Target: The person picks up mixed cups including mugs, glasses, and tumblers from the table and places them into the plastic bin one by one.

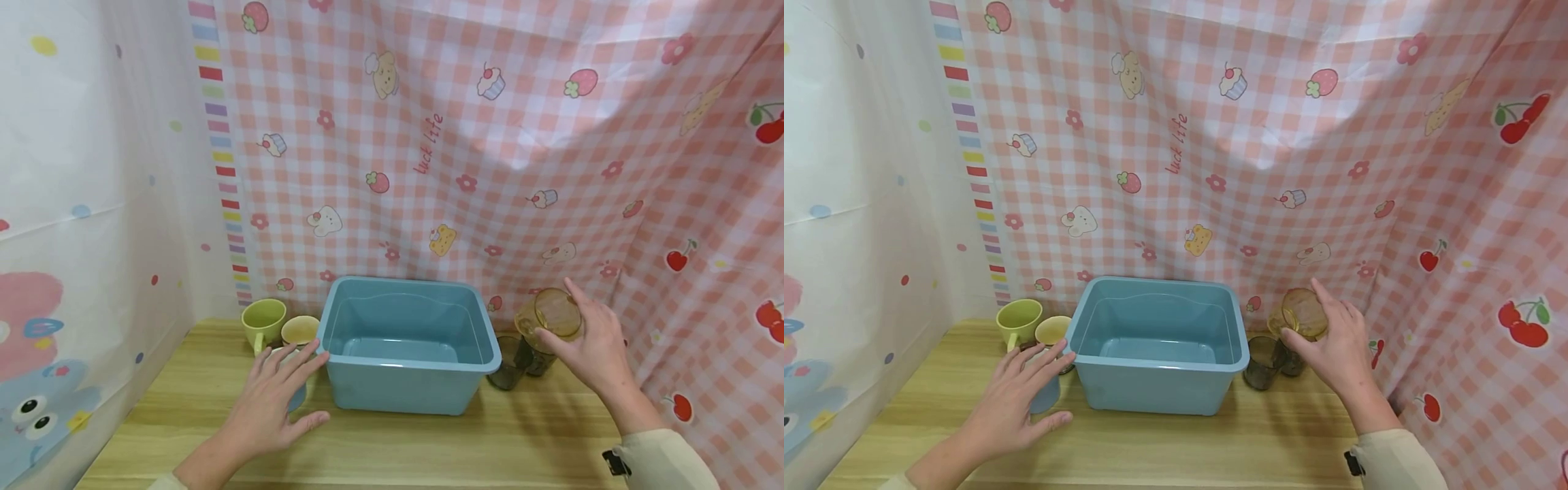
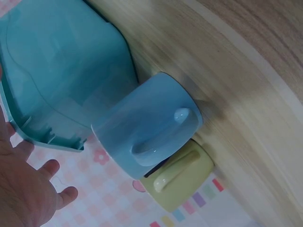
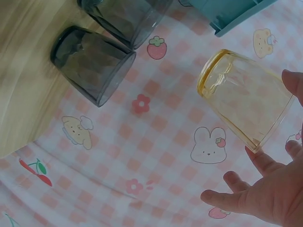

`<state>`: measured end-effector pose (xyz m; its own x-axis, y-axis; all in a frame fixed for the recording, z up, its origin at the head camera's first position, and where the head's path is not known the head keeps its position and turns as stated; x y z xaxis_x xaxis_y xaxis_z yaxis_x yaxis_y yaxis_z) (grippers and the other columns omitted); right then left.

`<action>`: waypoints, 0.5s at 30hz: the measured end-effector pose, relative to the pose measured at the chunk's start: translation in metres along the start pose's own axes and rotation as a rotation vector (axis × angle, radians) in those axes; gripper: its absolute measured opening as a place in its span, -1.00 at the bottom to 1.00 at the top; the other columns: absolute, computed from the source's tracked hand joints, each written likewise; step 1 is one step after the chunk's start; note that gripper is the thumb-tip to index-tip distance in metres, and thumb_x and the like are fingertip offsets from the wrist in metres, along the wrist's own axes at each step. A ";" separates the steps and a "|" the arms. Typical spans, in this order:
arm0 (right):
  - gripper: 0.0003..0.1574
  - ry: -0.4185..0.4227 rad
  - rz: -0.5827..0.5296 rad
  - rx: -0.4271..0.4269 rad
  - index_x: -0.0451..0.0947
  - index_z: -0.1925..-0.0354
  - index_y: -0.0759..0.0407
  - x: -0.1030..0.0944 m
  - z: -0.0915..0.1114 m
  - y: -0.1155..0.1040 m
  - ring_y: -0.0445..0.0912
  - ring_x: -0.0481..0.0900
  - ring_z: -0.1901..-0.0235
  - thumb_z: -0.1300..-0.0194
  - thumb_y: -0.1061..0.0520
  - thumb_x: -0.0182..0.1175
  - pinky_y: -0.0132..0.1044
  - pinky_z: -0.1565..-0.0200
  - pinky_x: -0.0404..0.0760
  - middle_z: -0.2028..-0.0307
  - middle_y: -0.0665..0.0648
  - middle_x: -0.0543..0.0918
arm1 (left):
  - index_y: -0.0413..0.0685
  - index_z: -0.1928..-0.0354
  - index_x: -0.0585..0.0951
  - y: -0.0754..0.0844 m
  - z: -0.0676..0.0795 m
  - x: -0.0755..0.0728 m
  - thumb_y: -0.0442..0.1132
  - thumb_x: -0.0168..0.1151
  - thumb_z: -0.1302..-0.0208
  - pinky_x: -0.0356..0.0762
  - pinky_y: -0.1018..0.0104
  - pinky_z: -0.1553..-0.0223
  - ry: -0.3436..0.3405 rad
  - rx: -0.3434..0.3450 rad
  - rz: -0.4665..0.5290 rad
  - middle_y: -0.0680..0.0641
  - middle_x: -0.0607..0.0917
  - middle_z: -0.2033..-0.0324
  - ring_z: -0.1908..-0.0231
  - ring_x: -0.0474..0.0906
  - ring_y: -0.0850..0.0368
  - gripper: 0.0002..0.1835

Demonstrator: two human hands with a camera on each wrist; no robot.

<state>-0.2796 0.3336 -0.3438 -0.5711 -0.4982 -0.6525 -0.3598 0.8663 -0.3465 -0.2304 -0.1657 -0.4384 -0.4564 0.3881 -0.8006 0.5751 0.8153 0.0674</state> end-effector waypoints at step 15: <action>0.22 -0.022 -0.012 -0.041 0.16 -0.51 -0.09 0.011 -0.017 -0.018 0.42 0.33 -0.26 0.03 -0.01 0.55 0.37 -0.31 0.12 -0.29 0.38 0.49 | 0.29 -0.48 0.28 0.002 0.000 -0.002 0.42 0.30 -0.05 0.09 -0.42 -0.31 -0.010 0.000 -0.010 0.05 0.27 -0.50 -0.39 0.27 -0.20 -0.04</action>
Point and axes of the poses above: each hand's wrist, its own z-axis away from the middle knuckle, its own x-axis out of the palm, y = z × x, the point moved 3 cm from there along -z, towards the middle knuckle
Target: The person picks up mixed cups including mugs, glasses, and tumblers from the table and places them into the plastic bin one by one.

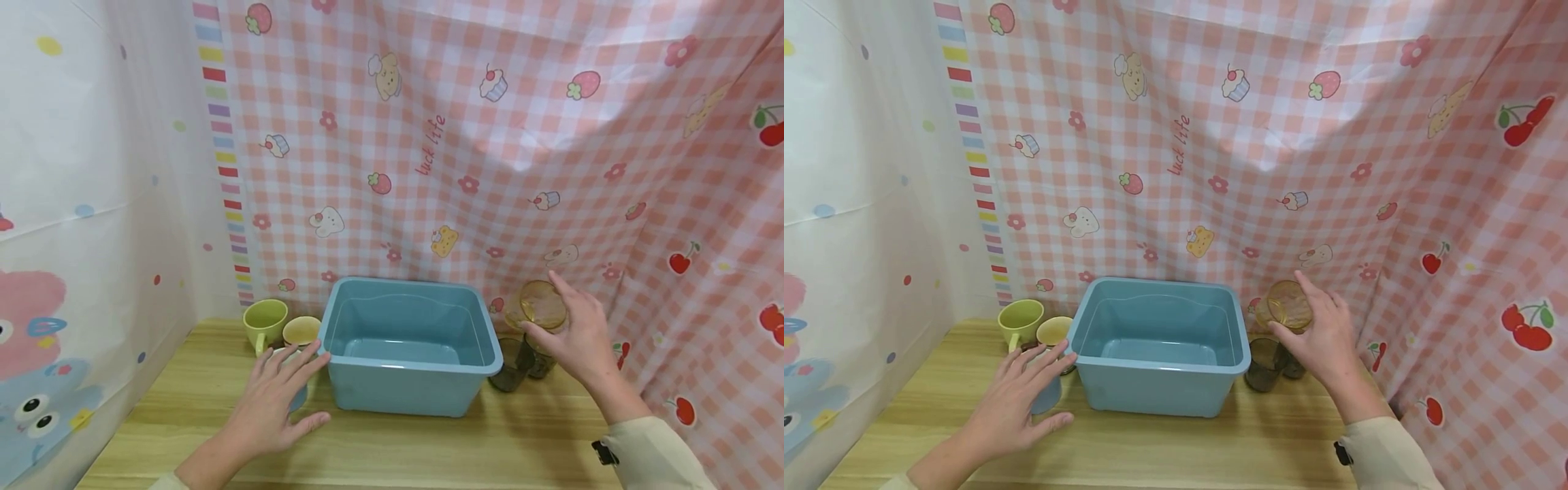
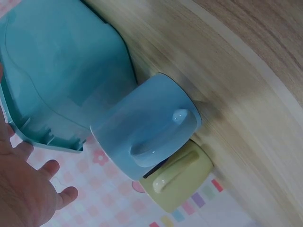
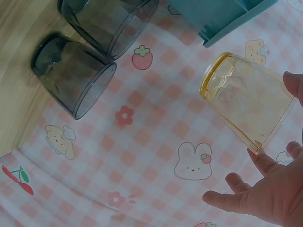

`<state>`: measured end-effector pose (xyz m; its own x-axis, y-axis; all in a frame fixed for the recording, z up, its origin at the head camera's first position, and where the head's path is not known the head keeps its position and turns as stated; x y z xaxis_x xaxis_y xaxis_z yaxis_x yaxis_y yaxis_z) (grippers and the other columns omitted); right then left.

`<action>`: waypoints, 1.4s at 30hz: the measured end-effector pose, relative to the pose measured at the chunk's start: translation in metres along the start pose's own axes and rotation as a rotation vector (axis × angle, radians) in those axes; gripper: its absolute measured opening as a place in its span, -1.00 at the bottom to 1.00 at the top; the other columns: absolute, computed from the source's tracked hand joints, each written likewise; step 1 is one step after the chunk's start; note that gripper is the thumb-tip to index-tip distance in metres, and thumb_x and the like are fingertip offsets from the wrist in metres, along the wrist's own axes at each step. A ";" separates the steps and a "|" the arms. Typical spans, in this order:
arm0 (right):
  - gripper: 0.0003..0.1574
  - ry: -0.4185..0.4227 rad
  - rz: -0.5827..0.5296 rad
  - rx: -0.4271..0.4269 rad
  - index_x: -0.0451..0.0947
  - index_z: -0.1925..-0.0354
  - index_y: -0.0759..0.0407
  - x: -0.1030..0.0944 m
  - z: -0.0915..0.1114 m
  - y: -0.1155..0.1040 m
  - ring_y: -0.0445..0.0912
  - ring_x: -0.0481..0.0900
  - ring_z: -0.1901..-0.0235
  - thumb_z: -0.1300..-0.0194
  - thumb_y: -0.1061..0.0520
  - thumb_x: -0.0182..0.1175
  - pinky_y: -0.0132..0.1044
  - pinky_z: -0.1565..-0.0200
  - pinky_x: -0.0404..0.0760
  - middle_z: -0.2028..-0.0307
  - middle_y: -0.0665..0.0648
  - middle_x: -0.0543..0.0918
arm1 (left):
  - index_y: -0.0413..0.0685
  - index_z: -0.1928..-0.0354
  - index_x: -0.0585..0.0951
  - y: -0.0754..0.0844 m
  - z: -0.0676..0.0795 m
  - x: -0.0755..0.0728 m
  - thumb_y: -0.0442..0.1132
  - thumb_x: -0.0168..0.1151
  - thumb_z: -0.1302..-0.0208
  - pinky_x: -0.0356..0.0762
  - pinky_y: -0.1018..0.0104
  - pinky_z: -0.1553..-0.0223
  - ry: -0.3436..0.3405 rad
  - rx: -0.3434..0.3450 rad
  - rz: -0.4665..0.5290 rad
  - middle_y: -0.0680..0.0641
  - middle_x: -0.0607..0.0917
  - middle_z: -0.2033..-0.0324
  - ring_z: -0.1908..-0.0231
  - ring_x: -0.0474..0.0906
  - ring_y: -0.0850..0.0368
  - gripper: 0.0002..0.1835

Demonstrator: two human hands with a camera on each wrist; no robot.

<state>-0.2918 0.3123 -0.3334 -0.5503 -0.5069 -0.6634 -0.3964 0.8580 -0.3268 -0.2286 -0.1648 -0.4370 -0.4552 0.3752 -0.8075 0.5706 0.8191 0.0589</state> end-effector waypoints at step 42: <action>0.21 -0.026 -0.022 -0.157 0.21 -0.49 -0.11 0.036 -0.027 -0.047 0.15 0.51 -0.13 0.07 -0.04 0.58 0.12 -0.24 0.22 -0.20 0.22 0.60 | 0.27 -0.48 0.28 0.001 0.002 0.005 0.43 0.27 -0.07 0.09 -0.41 -0.31 0.028 -0.008 0.004 0.04 0.27 -0.50 -0.39 0.26 -0.20 -0.06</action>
Point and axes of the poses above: each hand's wrist, its own z-axis away from the middle knuckle, its own x-axis out of the palm, y = z × x, the point moved 3 cm from there along -z, towards the middle knuckle
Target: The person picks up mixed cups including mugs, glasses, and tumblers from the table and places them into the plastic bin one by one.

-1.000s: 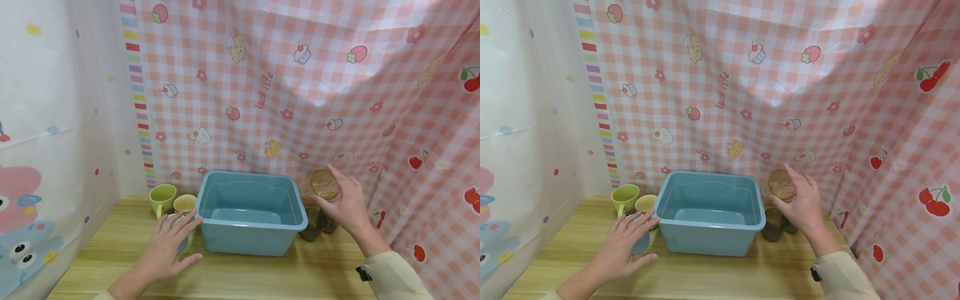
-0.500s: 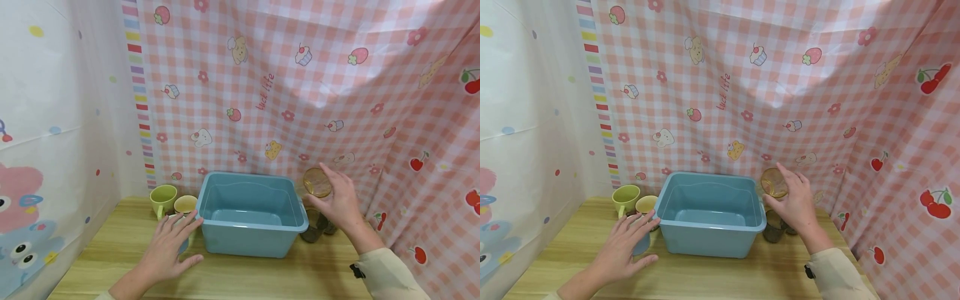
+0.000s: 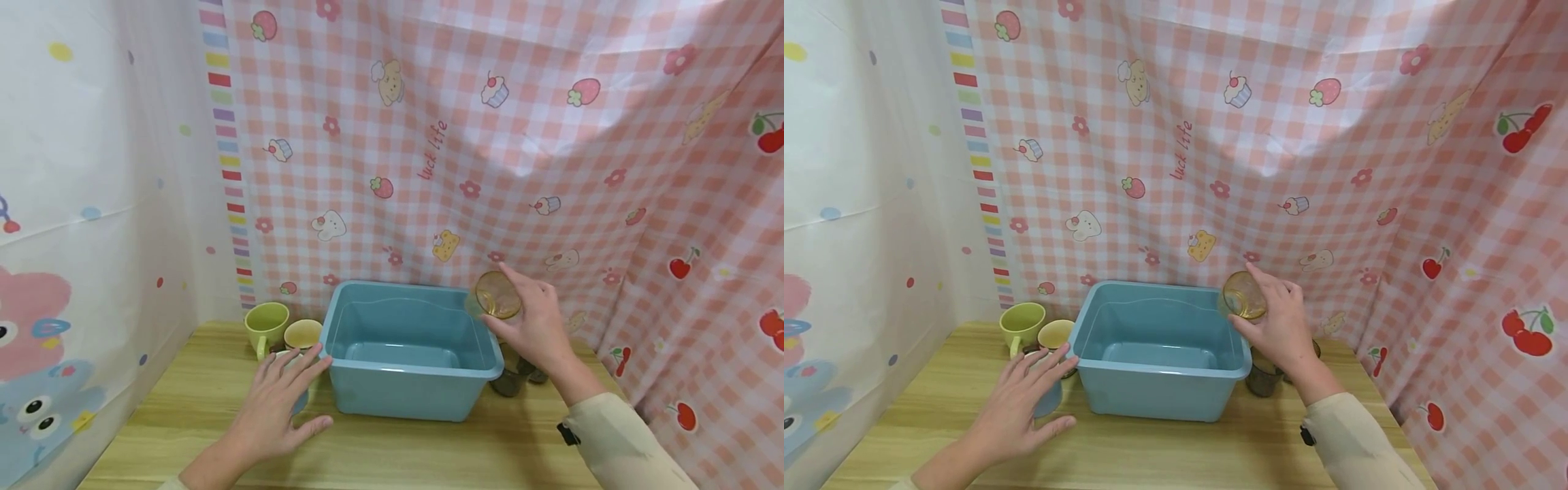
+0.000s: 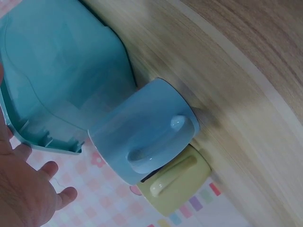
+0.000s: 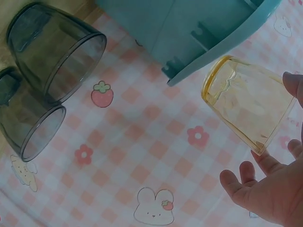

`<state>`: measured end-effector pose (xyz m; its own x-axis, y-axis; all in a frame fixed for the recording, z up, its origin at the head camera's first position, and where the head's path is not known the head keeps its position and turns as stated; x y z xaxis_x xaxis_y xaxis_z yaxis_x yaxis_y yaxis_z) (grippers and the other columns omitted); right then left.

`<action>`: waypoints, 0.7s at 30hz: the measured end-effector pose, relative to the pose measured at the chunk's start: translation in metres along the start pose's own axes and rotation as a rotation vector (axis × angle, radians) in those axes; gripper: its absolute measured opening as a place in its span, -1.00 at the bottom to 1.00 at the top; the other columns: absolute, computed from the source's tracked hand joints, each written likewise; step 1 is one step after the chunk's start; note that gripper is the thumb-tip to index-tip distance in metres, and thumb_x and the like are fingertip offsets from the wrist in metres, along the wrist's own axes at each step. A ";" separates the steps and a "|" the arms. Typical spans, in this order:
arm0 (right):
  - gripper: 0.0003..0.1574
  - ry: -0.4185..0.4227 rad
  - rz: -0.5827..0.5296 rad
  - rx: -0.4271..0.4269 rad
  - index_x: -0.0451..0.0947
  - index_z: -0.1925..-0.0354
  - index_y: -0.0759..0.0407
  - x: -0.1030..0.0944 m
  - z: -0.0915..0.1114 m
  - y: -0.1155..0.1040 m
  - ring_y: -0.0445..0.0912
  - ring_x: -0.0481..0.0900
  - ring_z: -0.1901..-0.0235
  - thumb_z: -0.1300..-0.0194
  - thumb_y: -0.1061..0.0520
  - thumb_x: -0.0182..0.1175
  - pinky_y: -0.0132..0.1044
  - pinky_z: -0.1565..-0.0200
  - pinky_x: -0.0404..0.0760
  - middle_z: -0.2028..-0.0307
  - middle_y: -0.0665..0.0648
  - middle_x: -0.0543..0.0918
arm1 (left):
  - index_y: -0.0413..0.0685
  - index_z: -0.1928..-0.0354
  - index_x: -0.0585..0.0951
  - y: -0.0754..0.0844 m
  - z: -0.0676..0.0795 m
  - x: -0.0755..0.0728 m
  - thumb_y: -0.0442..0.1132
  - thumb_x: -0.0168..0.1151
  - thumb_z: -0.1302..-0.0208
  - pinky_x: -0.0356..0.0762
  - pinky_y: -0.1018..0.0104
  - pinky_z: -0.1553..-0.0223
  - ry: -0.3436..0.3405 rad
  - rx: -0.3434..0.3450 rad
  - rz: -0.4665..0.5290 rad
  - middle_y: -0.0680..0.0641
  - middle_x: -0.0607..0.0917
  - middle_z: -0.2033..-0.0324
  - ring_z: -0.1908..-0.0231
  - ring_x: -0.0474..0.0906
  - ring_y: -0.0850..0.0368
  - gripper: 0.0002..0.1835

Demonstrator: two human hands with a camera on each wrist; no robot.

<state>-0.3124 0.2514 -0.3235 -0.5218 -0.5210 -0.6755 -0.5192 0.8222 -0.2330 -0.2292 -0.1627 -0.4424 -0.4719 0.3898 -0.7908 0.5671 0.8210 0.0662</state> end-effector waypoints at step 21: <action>0.19 -0.099 0.010 -0.058 0.17 -0.49 -0.20 0.032 -0.018 -0.032 0.11 0.48 -0.23 0.02 -0.12 0.55 0.13 -0.30 0.27 -0.32 0.12 0.50 | 0.32 -0.49 0.24 -0.002 0.002 0.002 0.46 0.21 -0.10 0.10 -0.40 -0.31 -0.005 -0.007 -0.003 0.05 0.24 -0.51 -0.40 0.25 -0.20 -0.06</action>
Point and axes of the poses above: each hand's wrist, its own z-axis away from the middle knuckle, its own x-axis out of the palm, y = z × x, the point moved 3 cm from there along -z, towards the middle knuckle
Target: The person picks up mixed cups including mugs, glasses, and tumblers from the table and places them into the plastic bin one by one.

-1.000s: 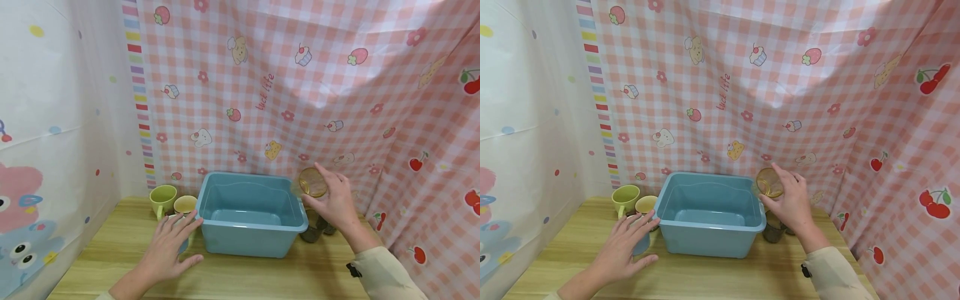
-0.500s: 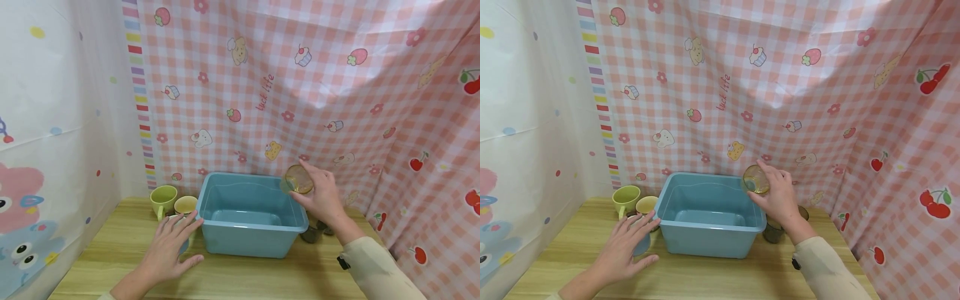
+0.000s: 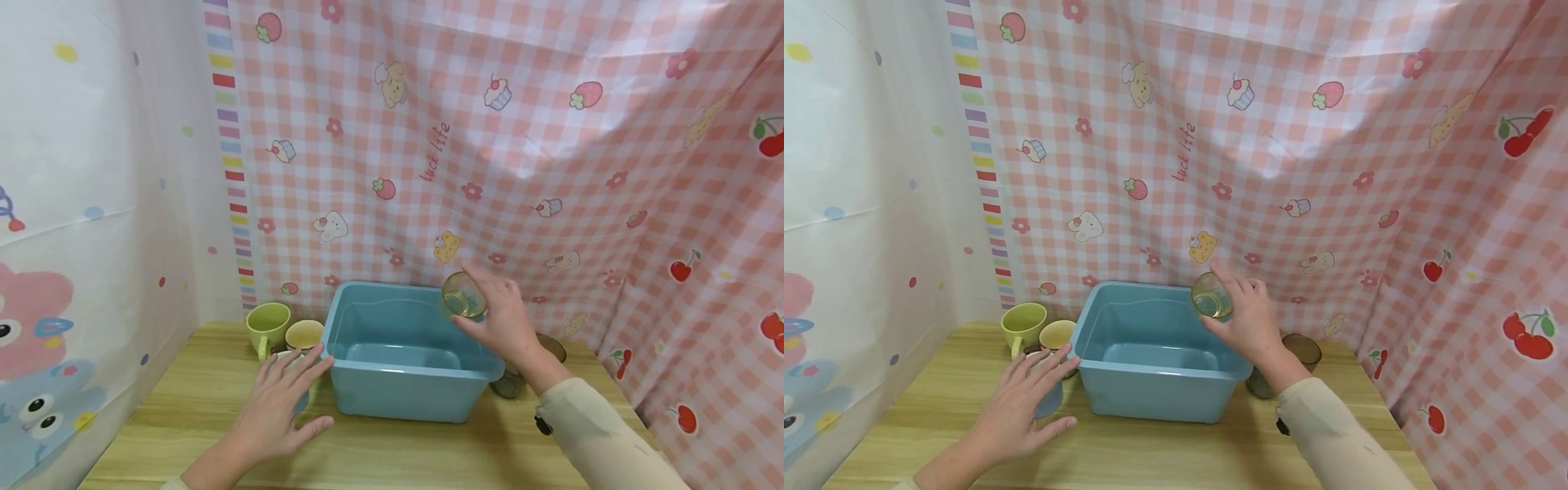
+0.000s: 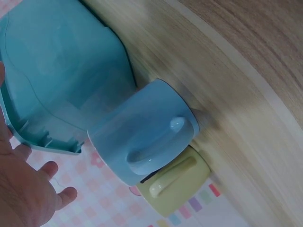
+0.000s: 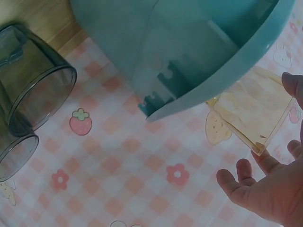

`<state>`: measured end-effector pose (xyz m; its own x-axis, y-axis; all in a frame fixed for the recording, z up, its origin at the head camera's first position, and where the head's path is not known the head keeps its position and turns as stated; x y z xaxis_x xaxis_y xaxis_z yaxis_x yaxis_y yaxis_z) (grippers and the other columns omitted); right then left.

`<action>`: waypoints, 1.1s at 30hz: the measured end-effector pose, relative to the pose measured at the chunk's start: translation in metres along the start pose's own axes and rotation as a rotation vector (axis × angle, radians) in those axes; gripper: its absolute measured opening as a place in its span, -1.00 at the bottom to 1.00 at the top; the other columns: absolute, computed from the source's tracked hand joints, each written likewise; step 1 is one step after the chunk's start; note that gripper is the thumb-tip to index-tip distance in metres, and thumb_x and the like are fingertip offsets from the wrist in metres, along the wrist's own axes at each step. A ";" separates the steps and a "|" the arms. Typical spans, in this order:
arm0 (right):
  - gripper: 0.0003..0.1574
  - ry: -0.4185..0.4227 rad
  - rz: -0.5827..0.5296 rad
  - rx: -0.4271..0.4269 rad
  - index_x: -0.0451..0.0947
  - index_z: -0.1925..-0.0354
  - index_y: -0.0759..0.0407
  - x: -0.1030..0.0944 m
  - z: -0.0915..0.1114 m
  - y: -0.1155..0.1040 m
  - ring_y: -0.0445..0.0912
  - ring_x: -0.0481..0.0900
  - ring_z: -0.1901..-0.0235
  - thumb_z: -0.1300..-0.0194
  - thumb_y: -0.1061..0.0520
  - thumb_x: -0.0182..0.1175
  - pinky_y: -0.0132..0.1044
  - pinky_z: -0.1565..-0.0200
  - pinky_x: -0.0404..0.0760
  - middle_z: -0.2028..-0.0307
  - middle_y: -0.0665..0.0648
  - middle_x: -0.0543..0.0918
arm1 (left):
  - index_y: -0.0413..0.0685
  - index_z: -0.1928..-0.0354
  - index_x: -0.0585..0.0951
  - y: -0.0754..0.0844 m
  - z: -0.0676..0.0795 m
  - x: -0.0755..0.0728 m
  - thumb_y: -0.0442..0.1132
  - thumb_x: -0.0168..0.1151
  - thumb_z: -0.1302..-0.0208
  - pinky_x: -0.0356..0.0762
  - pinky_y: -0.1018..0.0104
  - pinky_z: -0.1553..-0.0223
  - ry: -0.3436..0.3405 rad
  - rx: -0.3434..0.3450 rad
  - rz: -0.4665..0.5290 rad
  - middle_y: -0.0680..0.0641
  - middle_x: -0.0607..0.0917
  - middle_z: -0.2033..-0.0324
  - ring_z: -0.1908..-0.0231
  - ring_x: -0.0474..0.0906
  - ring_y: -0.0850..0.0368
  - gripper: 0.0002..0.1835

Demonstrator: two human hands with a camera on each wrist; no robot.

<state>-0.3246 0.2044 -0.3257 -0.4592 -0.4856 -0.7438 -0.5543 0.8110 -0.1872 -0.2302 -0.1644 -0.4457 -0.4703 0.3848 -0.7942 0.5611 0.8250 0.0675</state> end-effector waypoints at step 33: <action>0.29 -0.279 -0.103 0.118 -0.08 -0.55 -0.36 0.049 -0.004 -0.048 0.11 0.47 -0.29 -0.05 -0.15 0.49 0.09 -0.14 0.59 -0.39 0.12 0.39 | 0.29 -0.49 0.26 -0.001 -0.002 -0.002 0.44 0.21 -0.12 0.07 -0.45 -0.31 -0.005 -0.007 0.013 0.04 0.26 -0.50 -0.39 0.26 -0.23 -0.08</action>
<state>-0.3235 0.1399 -0.3506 -0.1879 -0.4718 -0.8615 -0.4965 0.8024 -0.3312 -0.2305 -0.1651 -0.4430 -0.4598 0.3933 -0.7962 0.5621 0.8230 0.0820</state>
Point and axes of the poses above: each hand's wrist, its own z-axis away from the middle knuckle, its own x-axis out of the palm, y = z × x, the point moved 3 cm from there along -z, towards the middle knuckle
